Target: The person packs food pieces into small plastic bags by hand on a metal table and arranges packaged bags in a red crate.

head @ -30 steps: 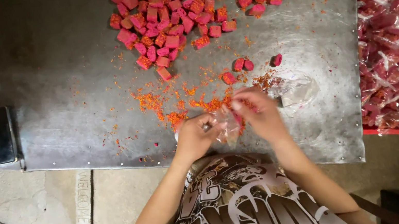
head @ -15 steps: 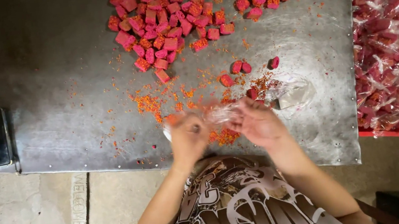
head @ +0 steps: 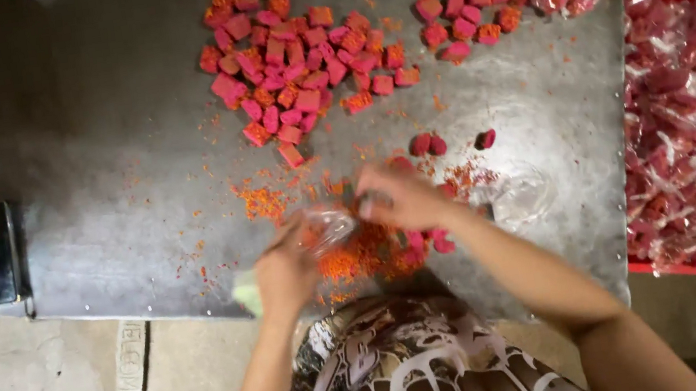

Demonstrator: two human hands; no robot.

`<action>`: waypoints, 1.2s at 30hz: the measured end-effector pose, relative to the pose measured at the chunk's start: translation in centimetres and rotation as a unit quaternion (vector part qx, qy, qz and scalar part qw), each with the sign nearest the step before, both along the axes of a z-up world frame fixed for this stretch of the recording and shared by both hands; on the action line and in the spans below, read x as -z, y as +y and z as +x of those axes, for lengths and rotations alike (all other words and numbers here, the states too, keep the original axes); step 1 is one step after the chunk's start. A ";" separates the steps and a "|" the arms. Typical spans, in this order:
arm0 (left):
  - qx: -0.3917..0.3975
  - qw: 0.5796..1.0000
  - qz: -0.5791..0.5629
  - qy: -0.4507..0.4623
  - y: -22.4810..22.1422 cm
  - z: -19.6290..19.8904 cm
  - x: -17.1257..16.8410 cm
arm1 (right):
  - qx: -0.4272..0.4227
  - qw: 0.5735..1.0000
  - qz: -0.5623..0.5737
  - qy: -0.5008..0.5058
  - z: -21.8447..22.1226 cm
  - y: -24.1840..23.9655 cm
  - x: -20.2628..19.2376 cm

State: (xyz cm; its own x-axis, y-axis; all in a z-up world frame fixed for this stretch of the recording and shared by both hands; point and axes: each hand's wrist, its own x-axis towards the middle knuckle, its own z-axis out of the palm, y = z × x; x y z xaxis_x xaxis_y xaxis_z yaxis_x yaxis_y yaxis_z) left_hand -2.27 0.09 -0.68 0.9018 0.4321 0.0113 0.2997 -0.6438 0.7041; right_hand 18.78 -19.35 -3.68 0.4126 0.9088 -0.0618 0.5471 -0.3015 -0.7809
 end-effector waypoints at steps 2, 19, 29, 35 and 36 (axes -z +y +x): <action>-0.041 0.999 -0.016 -0.016 1.4 -0.4 0.2 | 0.083 0.989 -0.069 -0.100 6.3 1.5 1.0; 0.015 0.995 -0.099 -0.003 -1.0 0.6 0.6 | 0.247 0.896 -0.058 -0.363 11.8 1.0 9.3; 0.014 0.999 -0.016 -0.025 -1.5 2.4 -0.5 | 0.305 0.653 0.168 0.672 5.2 -4.5 -0.6; 0.080 0.996 0.013 0.035 -2.6 4.7 -0.3 | 0.255 0.568 0.065 0.780 -5.1 -3.8 -3.9; 0.134 0.990 0.036 0.004 -3.0 4.5 -0.5 | 0.262 0.567 0.048 0.780 -6.1 -4.2 -3.7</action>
